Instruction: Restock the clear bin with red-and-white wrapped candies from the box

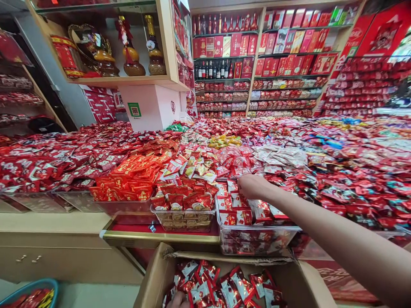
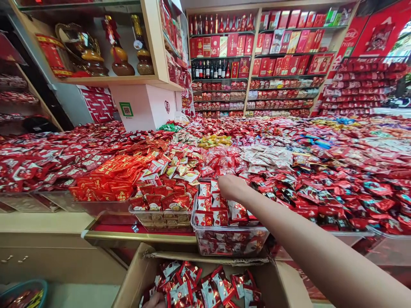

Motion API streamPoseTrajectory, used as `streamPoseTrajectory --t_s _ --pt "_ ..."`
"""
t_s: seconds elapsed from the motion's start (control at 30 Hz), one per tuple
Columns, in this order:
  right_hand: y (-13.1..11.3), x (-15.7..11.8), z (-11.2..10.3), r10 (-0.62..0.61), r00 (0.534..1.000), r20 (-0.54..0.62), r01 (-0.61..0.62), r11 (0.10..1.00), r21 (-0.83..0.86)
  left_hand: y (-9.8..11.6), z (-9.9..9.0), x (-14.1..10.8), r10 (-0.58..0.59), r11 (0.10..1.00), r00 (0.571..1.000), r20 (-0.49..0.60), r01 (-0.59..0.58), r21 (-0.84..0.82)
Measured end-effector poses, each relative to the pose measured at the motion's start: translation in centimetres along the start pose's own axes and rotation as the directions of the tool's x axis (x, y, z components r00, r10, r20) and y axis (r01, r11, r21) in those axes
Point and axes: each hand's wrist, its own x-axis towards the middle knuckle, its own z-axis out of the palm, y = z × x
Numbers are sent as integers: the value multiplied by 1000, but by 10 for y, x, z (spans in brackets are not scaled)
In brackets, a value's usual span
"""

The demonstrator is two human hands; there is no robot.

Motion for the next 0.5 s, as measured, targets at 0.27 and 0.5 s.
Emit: streamPoseTrajectory --t_s 0.27,0.5 --pt "6 -9 -6 -20 999 -33 21 1000 10 -1 45 -41 29 998 998 52 -26 -60" --pt "-1 -19 -3 -103 994 -46 105 994 42 13 -6 -13 32 998 999 -41 -34 -43"
